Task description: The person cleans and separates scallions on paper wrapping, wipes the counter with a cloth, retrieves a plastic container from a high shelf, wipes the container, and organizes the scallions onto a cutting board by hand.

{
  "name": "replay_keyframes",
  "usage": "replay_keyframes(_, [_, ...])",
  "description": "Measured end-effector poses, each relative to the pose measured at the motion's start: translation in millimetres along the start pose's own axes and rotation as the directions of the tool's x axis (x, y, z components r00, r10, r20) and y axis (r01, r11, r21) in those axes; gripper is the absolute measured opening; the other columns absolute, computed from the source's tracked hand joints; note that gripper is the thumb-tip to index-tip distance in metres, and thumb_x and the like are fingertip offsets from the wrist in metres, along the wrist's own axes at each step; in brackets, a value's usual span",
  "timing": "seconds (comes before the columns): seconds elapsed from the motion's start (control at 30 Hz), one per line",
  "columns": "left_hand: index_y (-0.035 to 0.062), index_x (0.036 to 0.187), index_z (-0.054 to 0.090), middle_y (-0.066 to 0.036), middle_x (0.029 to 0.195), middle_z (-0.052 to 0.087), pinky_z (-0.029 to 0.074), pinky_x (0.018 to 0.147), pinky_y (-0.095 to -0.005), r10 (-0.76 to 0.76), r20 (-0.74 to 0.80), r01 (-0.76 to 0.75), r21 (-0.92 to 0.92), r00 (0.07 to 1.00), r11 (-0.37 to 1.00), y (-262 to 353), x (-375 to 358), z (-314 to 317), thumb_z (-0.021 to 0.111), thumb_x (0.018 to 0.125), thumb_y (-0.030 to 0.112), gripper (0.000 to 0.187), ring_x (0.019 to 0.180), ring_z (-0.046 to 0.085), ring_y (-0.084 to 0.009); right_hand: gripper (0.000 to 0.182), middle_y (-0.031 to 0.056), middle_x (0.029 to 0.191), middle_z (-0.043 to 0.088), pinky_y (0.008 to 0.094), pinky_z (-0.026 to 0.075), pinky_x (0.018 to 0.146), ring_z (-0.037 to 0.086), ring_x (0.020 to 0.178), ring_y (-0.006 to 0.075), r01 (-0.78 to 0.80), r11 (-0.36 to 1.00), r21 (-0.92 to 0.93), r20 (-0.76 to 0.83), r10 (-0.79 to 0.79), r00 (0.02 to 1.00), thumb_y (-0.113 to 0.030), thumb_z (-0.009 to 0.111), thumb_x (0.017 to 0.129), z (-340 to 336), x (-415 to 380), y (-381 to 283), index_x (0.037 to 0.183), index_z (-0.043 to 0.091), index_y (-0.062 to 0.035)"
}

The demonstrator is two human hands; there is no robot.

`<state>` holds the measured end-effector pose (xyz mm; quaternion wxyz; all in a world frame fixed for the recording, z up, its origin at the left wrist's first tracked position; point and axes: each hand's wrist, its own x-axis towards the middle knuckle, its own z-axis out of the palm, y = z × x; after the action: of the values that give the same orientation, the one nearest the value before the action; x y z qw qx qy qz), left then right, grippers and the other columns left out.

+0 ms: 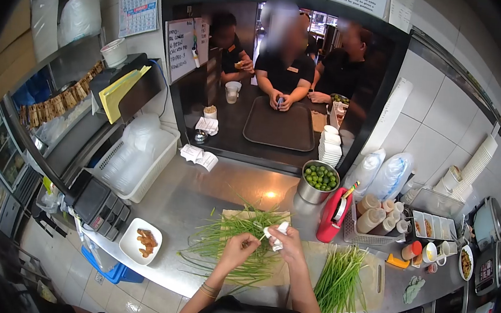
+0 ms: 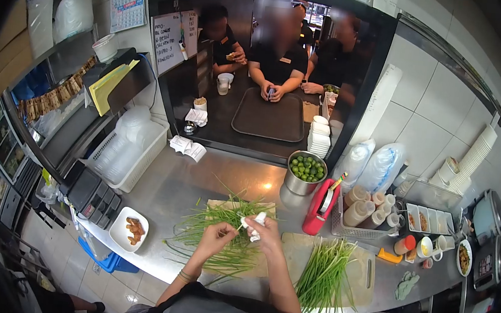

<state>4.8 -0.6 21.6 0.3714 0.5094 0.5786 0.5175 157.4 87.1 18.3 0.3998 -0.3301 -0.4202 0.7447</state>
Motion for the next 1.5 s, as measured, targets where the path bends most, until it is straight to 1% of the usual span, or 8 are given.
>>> replay_keyframes(0.2, [-0.0007,0.083,0.063,-0.004,0.071,0.064,0.045,0.06,-0.022,-0.041,-0.039,0.035,-0.135,0.998,0.99,-15,0,-1,0.06,0.082,0.01,0.011,0.063,0.058,-0.0089,0.018,0.0053,0.071,0.06,0.0227,0.043,0.046,0.053,0.052,0.0088,0.098,0.984,0.149,-0.107,-0.082,0.991,-0.015,0.066,0.081,1,-2,-6,0.089,0.059,-0.0006])
replay_keyframes(0.3, [-0.0013,0.084,0.062,-0.004,0.069,0.063,0.045,0.059,-0.0208,-0.075,-0.025,0.06,-0.389,0.997,0.919,-3,0,1,0.059,0.083,0.01,0.012,0.063,0.058,-0.0085,0.019,0.0068,0.078,0.061,0.0238,0.046,0.053,0.057,0.061,0.011,0.039,0.994,0.103,-0.031,-0.036,0.999,-0.018,0.059,0.087,7,-1,7,0.091,0.058,-0.0001])
replay_keyframes(0.4, [-0.0014,0.086,0.062,-0.004,0.07,0.062,0.045,0.058,-0.0206,-0.04,-0.027,0.026,-0.395,0.999,0.918,1,0,1,0.058,0.084,0.01,0.012,0.062,0.058,-0.0073,0.024,0.0055,0.087,0.062,0.0238,0.047,0.065,0.059,0.073,0.0104,-0.096,0.966,0.24,0.106,0.072,0.992,-0.021,0.054,0.089,26,-8,4,0.098,0.059,0.0012])
replay_keyframes(0.6, [0.0015,0.081,0.062,-0.009,0.071,0.062,0.046,0.058,-0.0287,0.115,-0.185,-0.091,0.135,0.976,0.987,6,-9,-1,0.063,0.08,0.012,0.011,0.062,0.06,-0.018,0.016,-0.0001,0.087,0.061,0.021,0.043,0.066,0.055,0.076,0.0053,0.005,0.987,-0.163,0.265,0.039,0.963,-0.011,0.062,0.083,16,-9,14,0.096,0.062,-0.0018])
replay_keyframes(0.8, [0.0055,0.077,0.063,-0.01,0.081,0.06,0.046,0.064,-0.0376,0.218,-0.017,-0.181,0.5,0.976,0.847,19,-8,-7,0.064,0.076,0.017,0.011,0.076,0.059,-0.0297,0.011,-0.0028,0.073,0.06,0.018,0.039,0.053,0.052,0.061,0.0038,0.06,0.943,-0.327,0.149,-0.011,0.989,-0.011,0.07,0.077,15,-15,6,0.085,0.066,-0.0045])
replay_keyframes(1.13, [0.0064,0.078,0.066,-0.011,0.084,0.06,0.046,0.068,-0.037,0.178,0.051,-0.185,0.337,0.983,0.923,23,-4,-8,0.064,0.076,0.019,0.013,0.079,0.06,-0.0289,0.009,0.002,0.068,0.06,0.0208,0.038,0.042,0.05,0.049,0.0063,0.109,0.986,0.126,-0.093,-0.098,0.991,-0.008,0.068,0.078,3,-14,-16,0.075,0.06,-0.0033])
replay_keyframes(1.3, [0.0028,0.079,0.064,-0.009,0.077,0.06,0.045,0.06,-0.03,0.225,-0.04,-0.2,0.319,0.974,0.926,16,-1,-5,0.064,0.078,0.015,0.012,0.069,0.06,-0.0216,0.014,-0.002,0.066,0.058,0.0185,0.035,0.044,0.047,0.051,0.0025,0.066,0.974,-0.216,0.12,-0.041,0.992,-0.008,0.069,0.077,22,-23,-10,0.089,0.066,-0.0017])
replay_keyframes(1.5, [0.003,0.079,0.064,-0.01,0.076,0.06,0.046,0.061,-0.0331,0.185,-0.039,-0.166,0.287,0.982,0.944,28,-9,-8,0.064,0.078,0.016,0.014,0.067,0.06,-0.0241,0.008,-0.001,0.061,0.056,0.0191,0.035,0.044,0.048,0.051,0.0039,0.067,0.982,-0.176,0.09,-0.052,0.995,-0.007,0.069,0.077,26,-19,-8,0.075,0.062,-0.0027])
